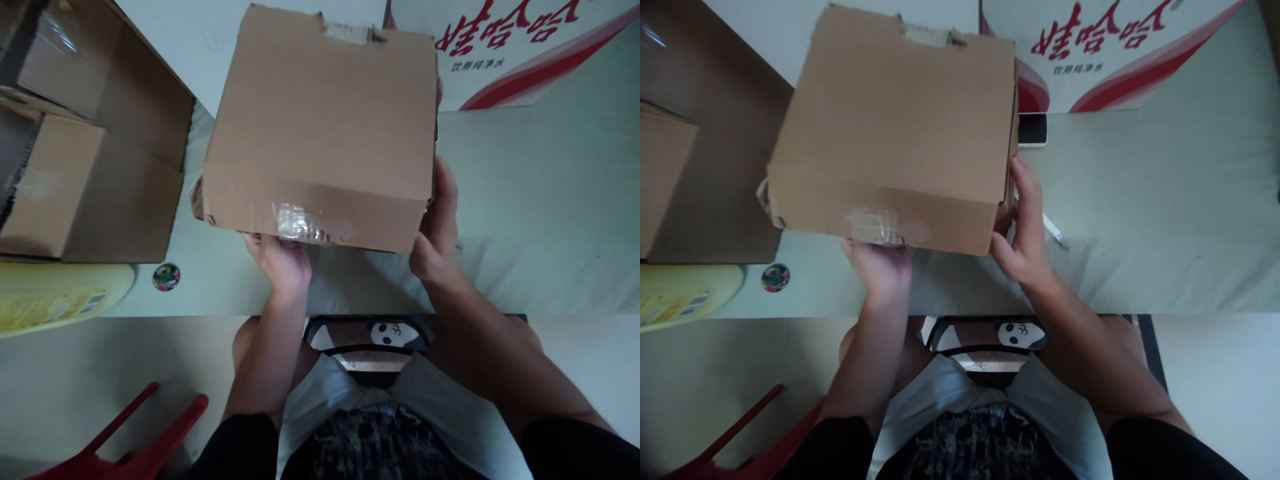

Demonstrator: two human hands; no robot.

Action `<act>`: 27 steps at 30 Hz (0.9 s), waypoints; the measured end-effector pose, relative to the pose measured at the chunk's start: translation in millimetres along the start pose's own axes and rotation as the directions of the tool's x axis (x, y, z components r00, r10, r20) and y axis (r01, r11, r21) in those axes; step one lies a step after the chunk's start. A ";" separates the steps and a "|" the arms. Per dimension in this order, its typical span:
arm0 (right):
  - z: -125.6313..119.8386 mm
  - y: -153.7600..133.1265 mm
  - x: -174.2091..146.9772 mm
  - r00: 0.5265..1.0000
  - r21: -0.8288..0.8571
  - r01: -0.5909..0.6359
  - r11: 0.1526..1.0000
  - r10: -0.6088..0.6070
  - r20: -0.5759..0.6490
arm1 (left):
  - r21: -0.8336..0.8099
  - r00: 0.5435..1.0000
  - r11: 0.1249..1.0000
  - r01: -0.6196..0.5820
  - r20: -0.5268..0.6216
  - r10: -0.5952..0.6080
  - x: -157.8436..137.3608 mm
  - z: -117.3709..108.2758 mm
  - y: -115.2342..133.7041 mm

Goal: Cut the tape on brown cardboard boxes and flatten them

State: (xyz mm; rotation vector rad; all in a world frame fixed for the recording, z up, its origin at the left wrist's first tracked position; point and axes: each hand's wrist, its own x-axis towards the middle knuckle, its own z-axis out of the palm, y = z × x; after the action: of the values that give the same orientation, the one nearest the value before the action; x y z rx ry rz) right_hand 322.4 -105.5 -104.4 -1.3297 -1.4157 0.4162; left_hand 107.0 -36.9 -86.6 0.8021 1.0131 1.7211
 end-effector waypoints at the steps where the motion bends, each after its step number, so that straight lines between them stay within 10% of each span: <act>1: 0.0 2.2 1.0 0.999 -0.016 0.025 1.000 -0.026 -0.023 | -0.009 1.000 1.000 -0.003 -0.002 0.003 -0.7 0.3 0.0; 14: 5.3 -2.1 1.0 0.966 -0.029 0.093 0.995 -0.097 -0.241 | -0.008 0.997 1.000 0.022 0.072 -0.021 -19.8 0.0 2.1; 22: -6.0 -14.2 2.5 0.995 0.071 0.047 0.996 -0.053 0.085 | 0.073 0.998 0.996 0.047 0.024 -0.049 23.9 -26.3 12.5; 27: -9.2 -14.2 7.1 0.984 0.083 0.087 0.993 -0.073 -0.164 | 0.040 0.991 0.995 0.087 0.097 -0.091 38.4 -46.0 17.7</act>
State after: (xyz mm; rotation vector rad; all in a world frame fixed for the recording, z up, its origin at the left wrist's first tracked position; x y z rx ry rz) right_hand 325.0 -107.4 -86.3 -1.2019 -1.2965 0.3088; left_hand 47.8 -16.9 -88.5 0.8442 0.9998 1.5763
